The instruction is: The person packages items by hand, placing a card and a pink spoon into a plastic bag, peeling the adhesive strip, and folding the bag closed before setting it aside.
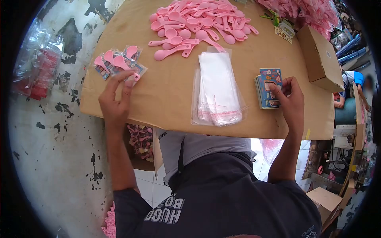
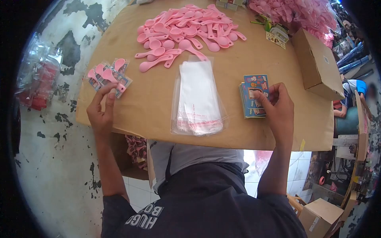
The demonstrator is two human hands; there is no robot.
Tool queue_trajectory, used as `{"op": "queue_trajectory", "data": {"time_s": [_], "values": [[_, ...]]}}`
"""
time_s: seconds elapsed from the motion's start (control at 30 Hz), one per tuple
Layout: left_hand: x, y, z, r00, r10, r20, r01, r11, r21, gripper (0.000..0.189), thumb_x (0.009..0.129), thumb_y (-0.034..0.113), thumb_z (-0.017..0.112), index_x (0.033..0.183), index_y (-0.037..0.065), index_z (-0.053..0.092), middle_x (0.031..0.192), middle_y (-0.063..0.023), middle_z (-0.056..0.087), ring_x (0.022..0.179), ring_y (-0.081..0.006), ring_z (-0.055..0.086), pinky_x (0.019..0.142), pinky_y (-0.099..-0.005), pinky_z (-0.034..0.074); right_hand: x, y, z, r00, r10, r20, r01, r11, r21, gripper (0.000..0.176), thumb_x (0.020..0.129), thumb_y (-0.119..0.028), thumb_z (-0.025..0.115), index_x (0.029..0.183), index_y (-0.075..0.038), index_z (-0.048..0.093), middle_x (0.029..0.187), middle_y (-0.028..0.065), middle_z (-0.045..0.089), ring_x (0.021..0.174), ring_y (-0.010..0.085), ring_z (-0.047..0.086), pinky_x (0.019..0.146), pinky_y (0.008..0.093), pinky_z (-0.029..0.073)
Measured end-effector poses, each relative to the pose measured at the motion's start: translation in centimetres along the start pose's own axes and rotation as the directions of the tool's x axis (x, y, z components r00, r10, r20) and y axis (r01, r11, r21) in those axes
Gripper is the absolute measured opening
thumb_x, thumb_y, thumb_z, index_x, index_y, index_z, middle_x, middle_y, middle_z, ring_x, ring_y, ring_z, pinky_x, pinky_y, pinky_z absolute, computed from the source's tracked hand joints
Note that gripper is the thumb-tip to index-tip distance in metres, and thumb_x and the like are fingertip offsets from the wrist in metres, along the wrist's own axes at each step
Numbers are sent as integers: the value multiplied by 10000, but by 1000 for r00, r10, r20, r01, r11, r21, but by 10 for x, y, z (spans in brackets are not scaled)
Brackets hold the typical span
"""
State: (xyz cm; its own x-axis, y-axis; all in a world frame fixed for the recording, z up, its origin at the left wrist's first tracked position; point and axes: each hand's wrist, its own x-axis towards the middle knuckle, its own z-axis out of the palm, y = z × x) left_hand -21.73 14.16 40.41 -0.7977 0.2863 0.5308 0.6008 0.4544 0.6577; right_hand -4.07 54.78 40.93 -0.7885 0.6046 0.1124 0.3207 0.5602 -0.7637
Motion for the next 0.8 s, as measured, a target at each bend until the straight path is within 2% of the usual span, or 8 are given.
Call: {"op": "queue_trajectory", "data": {"time_s": [0.1, 0.23, 0.33, 0.47, 0.53, 0.63, 0.7, 0.8], "values": [[-14, 28, 35, 983, -128, 135, 159, 954, -252, 236, 1021, 221, 666, 1025, -12, 710, 871, -96, 721, 810, -114, 660, 742, -298, 519, 7, 9, 2, 998, -23, -51, 24, 999, 22, 274, 947, -242, 781, 948, -3, 646, 768, 31, 646, 693, 88, 577, 641, 287, 489], [-8, 64, 84, 916, -181, 359, 237, 964, -119, 296, 972, 291, 734, 950, 1, 678, 783, -45, 644, 728, -95, 586, 637, -314, 464, 10, 2, -2, 995, -58, -79, 54, 997, -54, 280, 992, -244, 723, 903, 13, 656, 767, 46, 670, 699, 97, 588, 651, 296, 485], [-6, 83, 100, 889, -250, 383, 204, 966, 157, 323, 938, 308, 772, 907, 3, 670, 746, -46, 617, 696, -94, 554, 631, -306, 455, 13, 8, -8, 997, -43, -68, 39, 997, -62, 293, 1033, -248, 661, 929, 26, 668, 755, 58, 661, 695, 107, 583, 653, 302, 475], [-10, 77, 111, 920, -189, 343, 137, 976, 171, 270, 921, 247, 785, 890, 6, 666, 728, -32, 606, 681, -89, 545, 619, -286, 447, 6, 5, -7, 969, -108, -223, 98, 994, -58, 278, 1063, -226, 612, 976, 29, 680, 742, 50, 634, 701, 103, 574, 651, 295, 462], [-13, 66, 113, 873, -343, 348, 392, 916, -81, 215, 912, 181, 783, 900, 4, 661, 740, -4, 615, 681, -72, 538, 625, -268, 446, 0, -2, -1, 936, -155, -315, 142, 988, -65, 273, 1072, -223, 603, 996, 27, 682, 750, 35, 631, 705, 100, 570, 654, 290, 461], [-12, 69, 104, 834, -446, 324, 515, 840, -171, 175, 926, 138, 759, 889, 3, 654, 753, 23, 621, 687, -57, 535, 637, -253, 451, -12, -17, 9, 912, -207, -353, 263, 958, 118, 253, 1090, -219, 574, 1047, 11, 672, 789, 9, 639, 678, 69, 556, 615, 256, 452], [-17, 61, 106, 838, -432, 332, 524, 808, -270, 178, 968, 153, 729, 896, 12, 648, 787, 30, 634, 712, -51, 551, 678, -238, 462, -27, -32, 15, 986, -134, -95, 163, 862, 479, 231, 1097, -213, 561, 1105, -2, 653, 831, -3, 650, 637, 37, 536, 564, 218, 438], [-23, 56, 106, 875, -371, 312, 475, 782, -403, 155, 1016, 163, 685, 961, 25, 640, 841, -3, 677, 740, -57, 575, 712, -223, 466, -43, -43, 32, 986, -134, 99, 63, 851, 521, 186, 1083, -175, 580, 1128, -6, 644, 830, 1, 656, 606, 19, 521, 526, 200, 423]]}}
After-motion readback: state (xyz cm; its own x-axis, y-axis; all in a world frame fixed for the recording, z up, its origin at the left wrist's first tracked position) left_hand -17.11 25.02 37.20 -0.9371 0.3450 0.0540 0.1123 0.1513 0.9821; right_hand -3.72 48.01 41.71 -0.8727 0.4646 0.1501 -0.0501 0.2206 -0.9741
